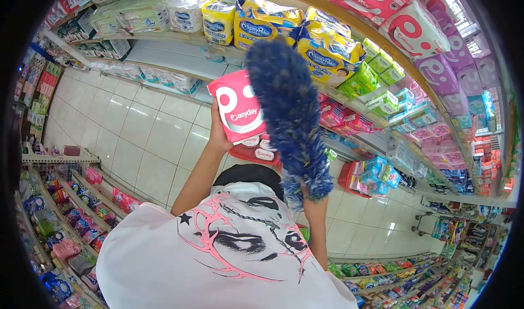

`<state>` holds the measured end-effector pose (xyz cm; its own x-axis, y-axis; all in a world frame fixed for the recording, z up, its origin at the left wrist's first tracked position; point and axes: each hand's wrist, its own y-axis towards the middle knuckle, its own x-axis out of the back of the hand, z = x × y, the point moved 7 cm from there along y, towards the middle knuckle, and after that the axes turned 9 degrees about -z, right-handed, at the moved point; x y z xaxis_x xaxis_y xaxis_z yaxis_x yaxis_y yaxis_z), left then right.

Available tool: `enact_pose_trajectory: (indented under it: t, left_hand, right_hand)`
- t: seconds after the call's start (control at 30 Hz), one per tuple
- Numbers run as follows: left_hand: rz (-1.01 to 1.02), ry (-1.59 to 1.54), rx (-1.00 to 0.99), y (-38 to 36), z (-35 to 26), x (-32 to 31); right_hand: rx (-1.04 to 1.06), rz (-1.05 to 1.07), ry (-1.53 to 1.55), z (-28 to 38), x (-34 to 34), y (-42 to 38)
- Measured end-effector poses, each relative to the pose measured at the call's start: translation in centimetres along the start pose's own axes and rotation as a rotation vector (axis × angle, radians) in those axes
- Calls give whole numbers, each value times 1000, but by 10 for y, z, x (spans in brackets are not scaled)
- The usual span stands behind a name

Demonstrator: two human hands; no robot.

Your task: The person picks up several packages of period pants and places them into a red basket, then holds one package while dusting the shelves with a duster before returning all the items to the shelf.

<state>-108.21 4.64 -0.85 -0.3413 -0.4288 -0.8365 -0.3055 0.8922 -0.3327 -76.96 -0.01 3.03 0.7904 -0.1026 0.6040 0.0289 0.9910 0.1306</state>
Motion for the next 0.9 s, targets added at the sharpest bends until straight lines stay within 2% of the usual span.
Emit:
enact_pose_trajectory:
  t: [0.07,0.1,0.13,0.17,0.23,0.27,0.3,0.33,0.37,0.4,0.47,0.5,0.53,0.57,0.6,0.67,0.7,0.73,0.77,0.8,0.83,0.87,0.9]
  left_hand:
    - [24,-34,39,-6,2,-1]
    - [48,-69,75,-8,3,-4]
    - [62,-57,83,-9,7,-4]
    - [36,2,125,-8,15,1]
    - [41,65,249,-18,33,-7]
    - [100,128,228,-22,41,-15]
    - [168,188,234,-35,47,-31]
    - [163,182,344,-31,70,-18]
    - [104,237,374,-30,84,-8]
    - [73,224,330,-31,86,-11]
    - [0,313,145,-10,91,8]
    - [15,321,146,-8,84,4]
    - [-5,659,-84,-10,61,1]
    - [-26,991,-322,-15,43,-7]
    - [-20,998,-314,-17,42,-10]
    - [85,890,-44,-23,60,-12]
    - [200,778,27,-14,85,4]
    - [204,782,24,-21,85,-1]
    - [125,607,214,-31,93,2]
    - [48,427,398,-39,101,5]
    - [37,313,379,-32,101,13]
    - [262,149,527,-37,100,12]
    - [245,46,457,-17,106,36]
  right_hand:
    - [-229,-51,-19,-24,6,4]
    - [-402,-79,108,-21,8,6]
    - [-407,-96,118,-10,13,12]
    - [-609,10,206,-12,11,13]
    - [-732,83,400,-16,1,14]
    - [-799,116,489,-17,-4,15]
    - [-735,136,666,-7,-14,20]
    - [-658,154,838,-2,-20,28]
    - [-692,292,932,-8,-32,30]
    - [-675,254,958,-5,-28,34]
    - [-666,240,974,8,-28,37]
    - [-628,174,999,16,-26,39]
    - [-627,165,1005,19,-25,39]
    - [-679,164,884,15,-25,38]
    - [-733,163,763,12,-26,35]
    - [-716,128,761,19,-32,28]
    - [-606,146,669,27,-34,29]
    - [-491,164,579,34,-35,32]
    - [-490,163,585,33,-36,31]
    - [-239,190,487,45,-36,34]
    - [10,210,383,58,-36,33]
    - [252,224,272,70,-34,29]
    - [125,247,474,90,-24,29]
